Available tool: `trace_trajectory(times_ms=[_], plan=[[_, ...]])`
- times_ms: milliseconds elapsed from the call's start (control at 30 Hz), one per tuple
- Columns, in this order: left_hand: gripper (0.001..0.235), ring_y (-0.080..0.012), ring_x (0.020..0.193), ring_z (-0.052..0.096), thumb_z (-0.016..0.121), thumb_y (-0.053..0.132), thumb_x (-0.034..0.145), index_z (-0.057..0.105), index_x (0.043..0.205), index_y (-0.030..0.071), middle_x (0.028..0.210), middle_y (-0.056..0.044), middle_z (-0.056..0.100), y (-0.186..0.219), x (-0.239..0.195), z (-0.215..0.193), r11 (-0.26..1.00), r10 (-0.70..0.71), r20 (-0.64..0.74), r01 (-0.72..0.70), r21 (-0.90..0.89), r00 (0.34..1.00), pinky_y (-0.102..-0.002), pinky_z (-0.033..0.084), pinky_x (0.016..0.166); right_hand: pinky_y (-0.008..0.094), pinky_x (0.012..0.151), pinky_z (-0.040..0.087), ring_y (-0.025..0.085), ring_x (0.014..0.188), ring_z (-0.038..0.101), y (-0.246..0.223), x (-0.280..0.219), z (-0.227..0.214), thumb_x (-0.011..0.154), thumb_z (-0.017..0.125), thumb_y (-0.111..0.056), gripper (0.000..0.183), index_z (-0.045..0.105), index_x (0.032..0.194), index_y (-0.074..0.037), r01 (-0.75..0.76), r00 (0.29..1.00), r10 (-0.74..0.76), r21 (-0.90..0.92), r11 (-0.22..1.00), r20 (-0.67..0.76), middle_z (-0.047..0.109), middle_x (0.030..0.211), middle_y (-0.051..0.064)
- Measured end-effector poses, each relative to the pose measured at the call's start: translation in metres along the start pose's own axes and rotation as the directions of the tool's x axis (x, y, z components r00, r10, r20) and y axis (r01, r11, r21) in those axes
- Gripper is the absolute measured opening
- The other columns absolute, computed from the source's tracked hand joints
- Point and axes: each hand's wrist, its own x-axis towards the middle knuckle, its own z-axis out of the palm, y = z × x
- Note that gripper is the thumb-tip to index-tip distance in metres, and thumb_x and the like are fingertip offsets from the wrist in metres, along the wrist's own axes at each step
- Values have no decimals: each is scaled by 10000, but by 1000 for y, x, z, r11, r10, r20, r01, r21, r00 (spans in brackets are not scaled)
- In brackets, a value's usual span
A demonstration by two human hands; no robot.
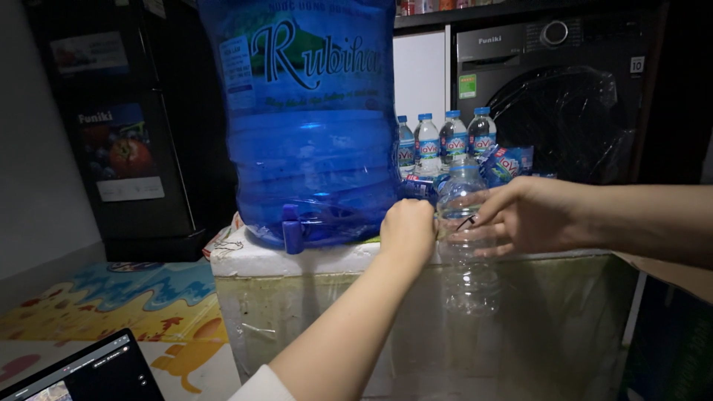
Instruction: The person fills a plastic water bottle from a large water dispenser, then places it on a surface. They pick up another bottle, remove its label, and place it back on the surface. The person repeats the process of filling a bottle from the dispenser.
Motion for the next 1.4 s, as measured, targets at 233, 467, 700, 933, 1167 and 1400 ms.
trace_trajectory(times_ms=[233, 467, 700, 933, 1167, 1400], plan=[[162, -395, 876, 753, 623, 31, 860, 738, 974, 40, 982, -118, 742, -5, -28, -58, 995, 79, -77, -83, -55, 994, -494, 640, 749, 577, 1064, 397, 369, 1169, 608, 5, 6, -1, 809, 499, 135, 475, 553, 1235, -67, -27, 998, 26, 10, 1000, 64, 613, 1125, 189], [149, -287, 996, 676, 655, 87, 890, 744, 999, 133, 979, -26, 708, -31, -63, -137, 971, 233, -488, -230, 68, 841, -393, 548, 828, 670, 1042, 405, 503, 1212, 604, 16, 2, 34, 822, 460, 213, 505, 513, 1295, 42, -94, 980, 100, -44, 995, 174, 628, 1251, 268], [36, -236, 943, 656, 732, 235, 913, 754, 930, 211, 910, 44, 695, -73, -95, -166, 987, 1, -534, -87, -137, 846, -354, 527, 861, 619, 1012, 475, 501, 1120, 636, 43, 7, 73, 803, 547, 294, 531, 538, 1284, 70, -164, 953, 174, -60, 985, 248, 627, 1198, 258], [118, -197, 923, 755, 726, 220, 918, 782, 1010, 269, 923, 54, 761, -82, -109, -175, 887, -231, -441, 2, -461, 868, -301, 604, 829, 538, 872, 582, 459, 1049, 712, 60, 28, 99, 664, 716, 296, 707, 650, 1318, 37, -75, 918, 179, -286, 955, 355, 698, 1162, 278], [159, -198, 1068, 731, 767, 216, 883, 810, 1029, 174, 1030, -72, 802, -98, -104, -186, 641, -377, -145, 145, -754, 915, -359, 592, 916, 371, 804, 613, 289, 1036, 690, 61, 46, 134, 624, 847, 130, 810, 633, 1384, -54, 166, 885, 76, -464, 870, 459, 680, 1235, 171], [188, -168, 1085, 736, 781, 414, 832, 833, 982, 313, 927, 69, 811, -96, -98, -186, 672, -498, 4, 389, -630, 867, -347, 529, 978, 531, 997, 576, 431, 1472, 420, 72, 43, 154, 530, 951, 85, 1295, 239, 1601, -69, 122, 920, 16, -324, 938, 391, 375, 1609, 266]])
